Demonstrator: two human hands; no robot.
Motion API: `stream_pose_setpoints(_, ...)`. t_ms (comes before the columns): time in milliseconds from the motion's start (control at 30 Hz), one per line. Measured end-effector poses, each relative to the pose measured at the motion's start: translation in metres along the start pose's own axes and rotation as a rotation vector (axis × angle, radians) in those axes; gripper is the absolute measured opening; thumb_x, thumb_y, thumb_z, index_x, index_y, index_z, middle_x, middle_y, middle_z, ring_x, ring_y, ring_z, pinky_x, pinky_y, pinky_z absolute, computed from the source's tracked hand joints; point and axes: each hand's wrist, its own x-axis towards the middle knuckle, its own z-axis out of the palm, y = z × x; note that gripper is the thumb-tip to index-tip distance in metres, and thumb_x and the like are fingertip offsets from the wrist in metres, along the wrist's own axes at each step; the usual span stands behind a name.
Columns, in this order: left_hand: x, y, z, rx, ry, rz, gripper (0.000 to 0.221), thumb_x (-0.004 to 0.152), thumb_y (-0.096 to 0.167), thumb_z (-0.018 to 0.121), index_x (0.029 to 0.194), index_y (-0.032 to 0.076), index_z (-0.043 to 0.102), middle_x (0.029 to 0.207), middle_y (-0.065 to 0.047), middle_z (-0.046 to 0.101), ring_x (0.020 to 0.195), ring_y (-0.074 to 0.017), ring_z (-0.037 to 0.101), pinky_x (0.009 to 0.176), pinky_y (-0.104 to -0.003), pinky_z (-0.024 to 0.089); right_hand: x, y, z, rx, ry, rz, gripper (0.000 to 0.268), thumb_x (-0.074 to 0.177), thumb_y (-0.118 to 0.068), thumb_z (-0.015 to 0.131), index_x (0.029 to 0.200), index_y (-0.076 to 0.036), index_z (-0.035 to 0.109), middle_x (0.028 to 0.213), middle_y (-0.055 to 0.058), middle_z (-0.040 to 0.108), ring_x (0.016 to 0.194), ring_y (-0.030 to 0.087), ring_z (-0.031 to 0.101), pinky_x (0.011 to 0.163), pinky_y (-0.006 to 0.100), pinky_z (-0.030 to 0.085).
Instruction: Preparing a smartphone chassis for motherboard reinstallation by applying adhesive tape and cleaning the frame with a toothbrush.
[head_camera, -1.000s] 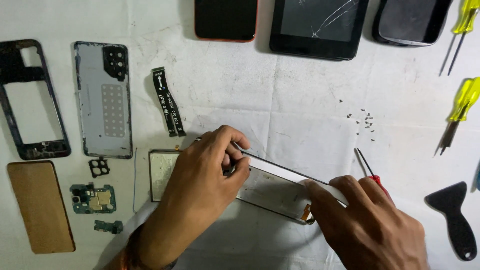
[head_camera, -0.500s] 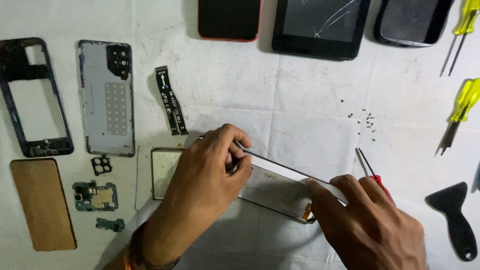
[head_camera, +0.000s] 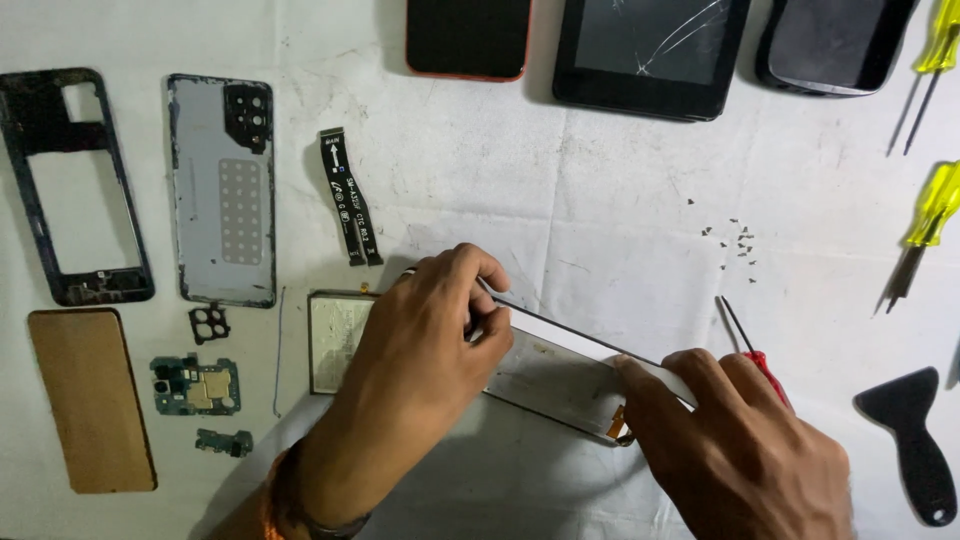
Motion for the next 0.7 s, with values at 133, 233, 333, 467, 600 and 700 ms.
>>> stream_pose_setpoints(133,0.002,0.000,-0.001,0.011,-0.041,-0.034,0.017,0.087,0.014,0.071,0.100,0.015,0.060,0.079,0.001,0.066,0.078,-0.0144,0.067,0.064,-0.034,0.054,-0.002,0.000,0.000,0.018,-0.027,0.013,0.036,0.089,-0.013,0.072,0.113,-0.040,0.068,0.093,-0.009,0.061,0.075,0.018,0.061,0.039,0.035,0.047)
stream_pose_setpoints(233,0.003,-0.001,0.000,0.060,-0.071,-0.073,0.019,0.088,0.017,0.072,0.102,0.017,0.059,0.085,0.002,0.071,0.078,-0.0166,0.068,0.060,-0.036,0.055,-0.004,0.001,0.003,-0.009,-0.034,0.007,0.034,0.088,-0.020,0.074,0.113,-0.042,0.067,0.092,-0.009,0.061,0.075,0.018,0.061,0.041,0.034,0.047)
stream_pose_setpoints(333,0.004,0.003,-0.009,0.066,-0.089,-0.045,0.020,0.090,0.019,0.072,0.104,0.016,0.058,0.087,0.000,0.070,0.077,-0.0163,0.067,0.060,-0.035,0.056,-0.005,0.000,0.003,0.001,-0.036,0.019,0.035,0.088,-0.018,0.072,0.112,-0.042,0.067,0.093,-0.010,0.061,0.076,0.020,0.061,0.042,0.035,0.047)
stream_pose_setpoints(467,0.005,0.005,-0.026,0.048,-0.163,-0.184,0.027,0.091,0.030,0.080,0.101,0.016,0.060,0.081,0.001,0.071,0.070,-0.0146,0.068,0.065,-0.034,0.056,-0.007,0.000,0.004,-0.016,-0.091,0.039,0.033,0.088,-0.028,0.072,0.115,-0.045,0.064,0.095,-0.010,0.061,0.078,0.018,0.062,0.037,0.037,0.049)
stream_pose_setpoints(600,-0.005,-0.006,-0.030,-0.020,0.019,0.112,0.009,0.098,0.016,0.067,0.099,0.011,0.059,0.088,-0.002,0.071,0.073,-0.0192,0.071,0.074,-0.039,0.054,-0.009,0.000,0.006,-0.020,-0.081,0.064,0.034,0.088,-0.028,0.073,0.114,-0.048,0.064,0.096,-0.012,0.060,0.081,0.017,0.063,0.034,0.037,0.046)
stream_pose_setpoints(700,-0.018,-0.005,-0.031,0.166,0.182,0.324,0.025,0.098,0.016,0.071,0.118,0.005,0.061,0.107,-0.008,0.059,0.087,-0.0214,0.061,0.074,-0.036,0.055,-0.009,0.002,0.006,-0.048,-0.104,0.038,0.033,0.090,-0.034,0.070,0.118,-0.048,0.061,0.095,-0.011,0.059,0.081,0.016,0.061,0.034,0.036,0.049)
